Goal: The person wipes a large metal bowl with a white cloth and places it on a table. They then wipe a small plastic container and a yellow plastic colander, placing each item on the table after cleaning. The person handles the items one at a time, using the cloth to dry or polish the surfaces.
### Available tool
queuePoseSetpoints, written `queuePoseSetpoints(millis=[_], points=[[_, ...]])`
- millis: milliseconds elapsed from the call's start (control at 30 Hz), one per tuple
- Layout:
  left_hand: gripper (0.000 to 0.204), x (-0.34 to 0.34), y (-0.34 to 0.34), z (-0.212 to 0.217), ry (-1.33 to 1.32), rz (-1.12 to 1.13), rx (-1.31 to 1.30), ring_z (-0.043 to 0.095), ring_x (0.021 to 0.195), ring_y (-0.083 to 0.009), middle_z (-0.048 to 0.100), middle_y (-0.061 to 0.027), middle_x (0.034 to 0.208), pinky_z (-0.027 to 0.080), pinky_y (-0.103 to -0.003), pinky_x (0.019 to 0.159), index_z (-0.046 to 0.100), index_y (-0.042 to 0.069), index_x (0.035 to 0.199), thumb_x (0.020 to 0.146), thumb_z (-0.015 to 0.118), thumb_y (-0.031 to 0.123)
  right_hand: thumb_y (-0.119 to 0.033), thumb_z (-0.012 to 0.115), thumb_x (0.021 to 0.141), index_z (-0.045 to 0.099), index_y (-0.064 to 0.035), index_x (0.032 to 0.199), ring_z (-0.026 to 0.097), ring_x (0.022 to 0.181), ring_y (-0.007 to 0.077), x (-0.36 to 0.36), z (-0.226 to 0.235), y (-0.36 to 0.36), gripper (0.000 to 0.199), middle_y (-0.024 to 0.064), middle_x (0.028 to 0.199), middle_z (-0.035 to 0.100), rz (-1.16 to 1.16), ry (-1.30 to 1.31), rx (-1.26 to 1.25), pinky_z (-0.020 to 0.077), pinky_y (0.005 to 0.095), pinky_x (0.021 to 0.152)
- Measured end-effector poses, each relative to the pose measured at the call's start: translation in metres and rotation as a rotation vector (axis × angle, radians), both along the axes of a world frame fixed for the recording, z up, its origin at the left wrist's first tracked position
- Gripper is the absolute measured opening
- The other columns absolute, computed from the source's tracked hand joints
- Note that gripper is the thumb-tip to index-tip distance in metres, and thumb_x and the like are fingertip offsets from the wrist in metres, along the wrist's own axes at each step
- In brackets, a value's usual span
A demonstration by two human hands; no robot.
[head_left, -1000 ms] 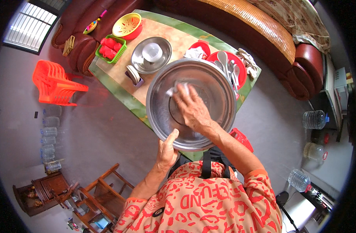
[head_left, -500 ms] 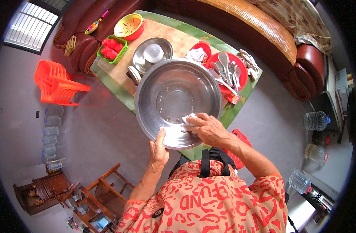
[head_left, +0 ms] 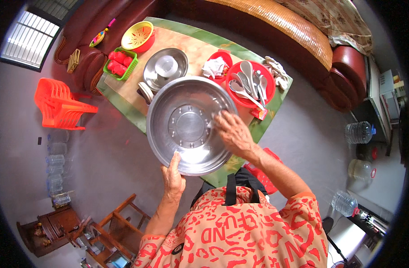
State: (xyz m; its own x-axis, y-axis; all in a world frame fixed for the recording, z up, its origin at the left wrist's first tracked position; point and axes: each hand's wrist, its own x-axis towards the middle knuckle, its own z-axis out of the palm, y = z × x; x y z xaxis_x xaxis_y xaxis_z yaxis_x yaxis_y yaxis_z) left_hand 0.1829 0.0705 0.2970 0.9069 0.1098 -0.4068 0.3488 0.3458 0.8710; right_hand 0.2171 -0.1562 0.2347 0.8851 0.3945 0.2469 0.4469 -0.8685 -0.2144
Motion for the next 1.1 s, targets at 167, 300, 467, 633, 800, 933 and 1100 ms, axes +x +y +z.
queuePoseSetpoints(millis=[167,300,467,633,800,933,1100], points=[[0.034,-0.002,-0.004,-0.011,0.030,0.070,0.001,0.058,0.095,-0.0165,0.059,-0.0080,0.109,0.048,-0.032,0.085,0.050,-0.002,0.121,0.089,0.058,0.008,-0.016,0.055,0.078,0.066,-0.0054,0.100,0.048,0.114,0.0310,-0.040,-0.009,0.043,0.027,0.0121,0.119,0.053,0.020,0.245,0.288,0.0425,0.0440,0.092],[0.031,-0.004,0.001,-0.017,0.051,0.079,-0.005,0.059,0.092,-0.0171,0.060,-0.0078,0.107,0.049,-0.033,0.083,0.052,-0.001,0.118,0.089,0.058,0.008,-0.016,0.055,0.087,0.061,-0.0062,0.109,0.049,0.112,0.0338,-0.048,0.016,0.066,0.025,0.0143,0.124,0.052,0.228,0.454,0.557,0.0414,0.0417,0.094],[0.029,-0.004,0.011,-0.022,0.089,0.087,-0.013,0.059,0.092,-0.0174,0.061,-0.0075,0.104,0.049,-0.034,0.081,0.054,-0.001,0.115,0.088,0.059,0.008,-0.020,0.053,0.092,0.060,-0.0085,0.108,0.051,0.108,0.0314,-0.046,0.022,0.072,0.021,0.0129,0.120,0.054,0.282,0.442,0.710,0.0410,0.0407,0.093],[0.033,-0.005,0.013,-0.018,0.104,0.128,-0.020,0.060,0.095,-0.0181,0.060,-0.0069,0.107,0.049,-0.034,0.084,0.052,0.000,0.118,0.086,0.060,0.005,-0.020,0.062,0.075,0.068,-0.0159,0.092,0.054,0.098,0.0217,-0.034,0.003,0.037,0.019,0.0006,0.107,0.060,0.256,0.278,0.392,0.0431,0.0365,0.082],[0.036,-0.009,0.022,-0.021,0.122,0.045,-0.017,0.059,0.097,-0.0175,0.058,-0.0079,0.110,0.049,-0.033,0.085,0.050,0.001,0.121,0.086,0.058,0.002,-0.021,0.060,0.070,0.068,-0.0141,0.106,0.043,0.113,0.0246,-0.016,-0.001,0.018,0.037,0.0060,0.124,0.049,0.017,0.089,0.107,0.0375,0.0372,0.089],[0.033,-0.009,0.014,-0.014,0.084,0.057,-0.010,0.059,0.095,-0.0167,0.060,-0.0079,0.107,0.049,-0.031,0.083,0.052,0.000,0.119,0.087,0.059,0.004,-0.019,0.056,0.073,0.062,-0.0009,0.112,0.039,0.119,0.0303,-0.016,-0.003,0.033,0.044,0.0164,0.134,0.040,-0.188,-0.001,-0.046,0.0370,0.0393,0.092],[0.031,-0.014,0.021,-0.024,0.164,0.066,-0.027,0.060,0.092,-0.0168,0.060,-0.0083,0.106,0.050,-0.032,0.080,0.053,0.000,0.117,0.086,0.058,0.003,-0.015,0.055,0.076,0.057,0.0061,0.115,0.044,0.111,0.0309,-0.031,-0.013,0.041,0.045,0.0202,0.127,0.042,-0.069,0.169,-0.031,0.0438,0.0353,0.080]])
